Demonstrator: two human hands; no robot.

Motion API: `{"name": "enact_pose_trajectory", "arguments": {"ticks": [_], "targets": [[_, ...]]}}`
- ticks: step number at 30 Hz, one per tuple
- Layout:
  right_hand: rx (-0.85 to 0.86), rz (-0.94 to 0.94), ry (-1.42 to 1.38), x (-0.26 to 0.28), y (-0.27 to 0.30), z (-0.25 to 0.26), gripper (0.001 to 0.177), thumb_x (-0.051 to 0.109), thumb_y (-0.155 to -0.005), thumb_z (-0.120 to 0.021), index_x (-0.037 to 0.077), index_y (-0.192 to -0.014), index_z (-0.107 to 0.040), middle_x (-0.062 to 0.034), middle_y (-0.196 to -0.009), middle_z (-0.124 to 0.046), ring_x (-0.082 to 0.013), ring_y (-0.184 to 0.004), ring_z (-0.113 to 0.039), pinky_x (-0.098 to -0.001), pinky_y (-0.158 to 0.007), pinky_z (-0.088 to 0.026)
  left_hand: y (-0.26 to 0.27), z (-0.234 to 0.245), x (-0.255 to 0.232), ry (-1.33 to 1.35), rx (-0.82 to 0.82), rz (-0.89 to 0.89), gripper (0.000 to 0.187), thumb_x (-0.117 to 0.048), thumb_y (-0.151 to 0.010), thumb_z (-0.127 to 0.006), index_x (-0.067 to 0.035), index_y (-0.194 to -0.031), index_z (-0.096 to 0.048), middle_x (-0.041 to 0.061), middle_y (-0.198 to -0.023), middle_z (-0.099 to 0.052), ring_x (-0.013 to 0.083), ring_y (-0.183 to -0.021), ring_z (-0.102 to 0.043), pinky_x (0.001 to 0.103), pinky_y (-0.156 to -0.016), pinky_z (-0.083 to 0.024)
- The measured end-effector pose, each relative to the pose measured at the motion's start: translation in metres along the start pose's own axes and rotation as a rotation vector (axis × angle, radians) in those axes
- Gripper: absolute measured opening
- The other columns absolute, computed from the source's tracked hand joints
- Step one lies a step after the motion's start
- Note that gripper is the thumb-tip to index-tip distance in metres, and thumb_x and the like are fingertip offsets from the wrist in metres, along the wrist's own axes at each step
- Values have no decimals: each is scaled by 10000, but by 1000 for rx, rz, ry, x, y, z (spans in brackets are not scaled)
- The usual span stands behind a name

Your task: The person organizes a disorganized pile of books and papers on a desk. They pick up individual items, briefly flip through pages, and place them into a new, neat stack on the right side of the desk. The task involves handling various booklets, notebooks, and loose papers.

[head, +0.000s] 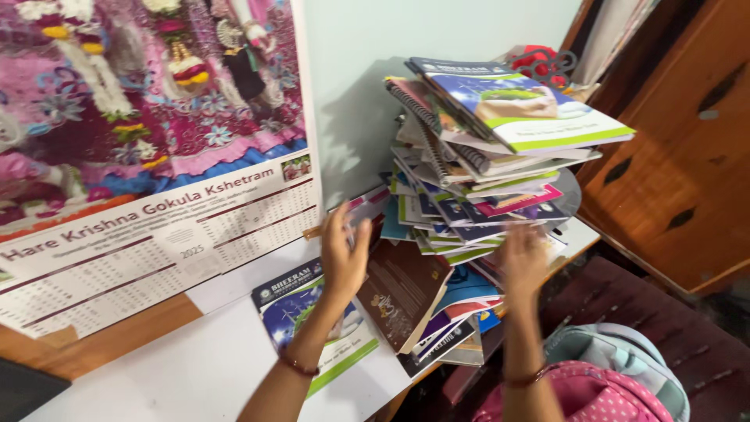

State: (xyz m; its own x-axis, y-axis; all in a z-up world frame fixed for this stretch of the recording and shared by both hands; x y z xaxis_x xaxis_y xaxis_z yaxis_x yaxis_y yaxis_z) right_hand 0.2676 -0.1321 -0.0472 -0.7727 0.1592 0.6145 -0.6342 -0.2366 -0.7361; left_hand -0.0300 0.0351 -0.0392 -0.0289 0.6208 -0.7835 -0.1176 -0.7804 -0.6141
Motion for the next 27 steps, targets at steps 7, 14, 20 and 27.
{"name": "enact_pose_trajectory", "arguments": {"ticks": [7, 14, 20, 27], "targets": [[61, -576, -928, -6, -212, 47, 546, 593, -1014, -625, 50, -1073, -618, 12, -695, -602, -81, -512, -551, -218, -460, -447, -100, -100, -166, -5, 53, -207, 601, -459, -993, -562, 30, -1343, -582, 240, -1405, -584, 353, -1232, -538, 482, -996, -466], [337, -451, -475, -22, -262, 36, 709, 665, -996, -546, -1, -1127, -750, -80, -932, -745, -90, -675, -697, -206, -598, -501, -147, -169, -162, -329, 283, -55, 950, -708, -942, -160, 28, -1012, -756, 321, -1399, -540, 553, -1509, -53, 709, -1180, 39], [475, -435, -797, -26, -262, 21, 630, 592, -1032, -546, -2, -1127, -730, -81, -1015, -746, -134, -871, -687, -280, -776, -521, -157, -185, -153, -174, 323, 87, 978, -748, -919, -155, 4, -789, -767, 362, -1313, -577, 532, -1521, -74, 719, -1164, 84], [395, -377, -718, -13, -259, 33, 465, 409, -1033, -675, -44, -1126, -725, -113, -1015, -735, -138, -874, -677, -289, -801, -487, -153, -173, -160, -190, 189, 21, 724, -650, -917, -510, -1, -668, -710, 281, -1022, -742, 472, -1528, -279, 704, -1210, 31]]}}
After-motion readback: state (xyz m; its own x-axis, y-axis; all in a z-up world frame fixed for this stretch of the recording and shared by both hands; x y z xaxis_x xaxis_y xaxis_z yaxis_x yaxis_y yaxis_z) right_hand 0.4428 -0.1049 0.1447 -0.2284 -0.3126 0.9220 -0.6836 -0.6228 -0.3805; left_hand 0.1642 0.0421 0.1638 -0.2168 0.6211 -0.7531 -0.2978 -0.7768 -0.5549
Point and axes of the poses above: each hand's wrist, its own y-axis away from the middle knuckle, its own z-axis out of the back of the hand, x = y × z, the point moved 3 cm from there along -y, towards the middle knuckle
